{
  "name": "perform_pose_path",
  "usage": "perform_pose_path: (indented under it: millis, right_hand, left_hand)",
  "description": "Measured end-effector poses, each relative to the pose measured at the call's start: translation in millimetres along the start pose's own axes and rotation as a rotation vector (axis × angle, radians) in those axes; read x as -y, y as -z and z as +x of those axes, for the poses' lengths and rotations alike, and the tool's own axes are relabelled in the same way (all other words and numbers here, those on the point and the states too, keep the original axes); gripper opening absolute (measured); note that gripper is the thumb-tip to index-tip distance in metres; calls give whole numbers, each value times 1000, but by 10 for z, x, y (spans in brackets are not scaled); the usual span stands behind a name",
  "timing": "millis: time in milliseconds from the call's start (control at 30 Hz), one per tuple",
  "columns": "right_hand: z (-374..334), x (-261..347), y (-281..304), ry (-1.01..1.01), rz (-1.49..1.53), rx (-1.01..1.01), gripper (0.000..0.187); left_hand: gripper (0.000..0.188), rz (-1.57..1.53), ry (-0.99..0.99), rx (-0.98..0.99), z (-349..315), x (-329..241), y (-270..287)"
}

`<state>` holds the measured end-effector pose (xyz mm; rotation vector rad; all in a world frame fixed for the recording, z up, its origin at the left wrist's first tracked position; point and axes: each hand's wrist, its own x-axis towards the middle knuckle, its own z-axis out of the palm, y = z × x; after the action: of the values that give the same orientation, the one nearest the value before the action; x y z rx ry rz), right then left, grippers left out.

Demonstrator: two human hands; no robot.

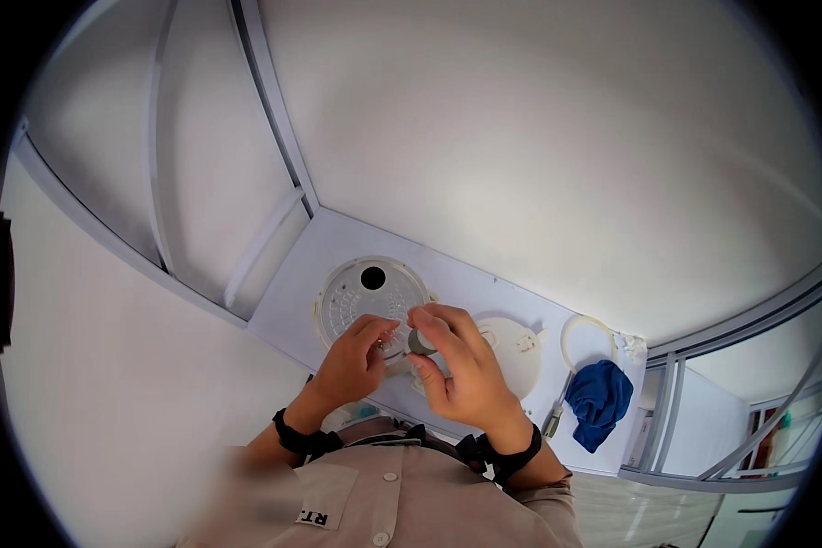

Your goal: The person assembles a white plastic appliance by attaching a circular base to a cylindrical body. They use a screwdriver to tighten screws on the base, then place the assembled unit into a larger container.

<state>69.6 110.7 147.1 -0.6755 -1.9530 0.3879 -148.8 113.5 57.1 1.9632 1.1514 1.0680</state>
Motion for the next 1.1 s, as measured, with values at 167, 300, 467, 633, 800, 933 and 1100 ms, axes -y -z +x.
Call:
perform_pose_path:
  millis: [167, 300, 467, 633, 800, 933, 1100]
  right_hand:
    - [-15, -14, -9, 28, 45, -36, 68]
    - [-46, -53, -23, 40, 120, -49, 76]
    - [-77, -101, 26, 26, 223, -72, 83]
    - [-131, -135, 68, 29, 194, -96, 82]
    - [-210, -175, 114, 13, 166, -113, 79]
    - [-260, -205, 137, 9, 148, -116, 77]
    - [-301, -220, 163, 7, 149, -108, 78]
  left_hand:
    - [44, 41, -40, -24, 21, 18, -10]
    - [40, 48, -10, -21, 28, 19, -7]
    - [36, 99, 4, 4, 36, 49, 24]
    - [32, 203, -59, -15, 42, 36, 15]
    - [24, 485, 18, -68, 30, -83, 23]
    - [17, 613, 98, -94, -3, -79, -1]
    - [13, 575, 82, -135, 2, -72, -47]
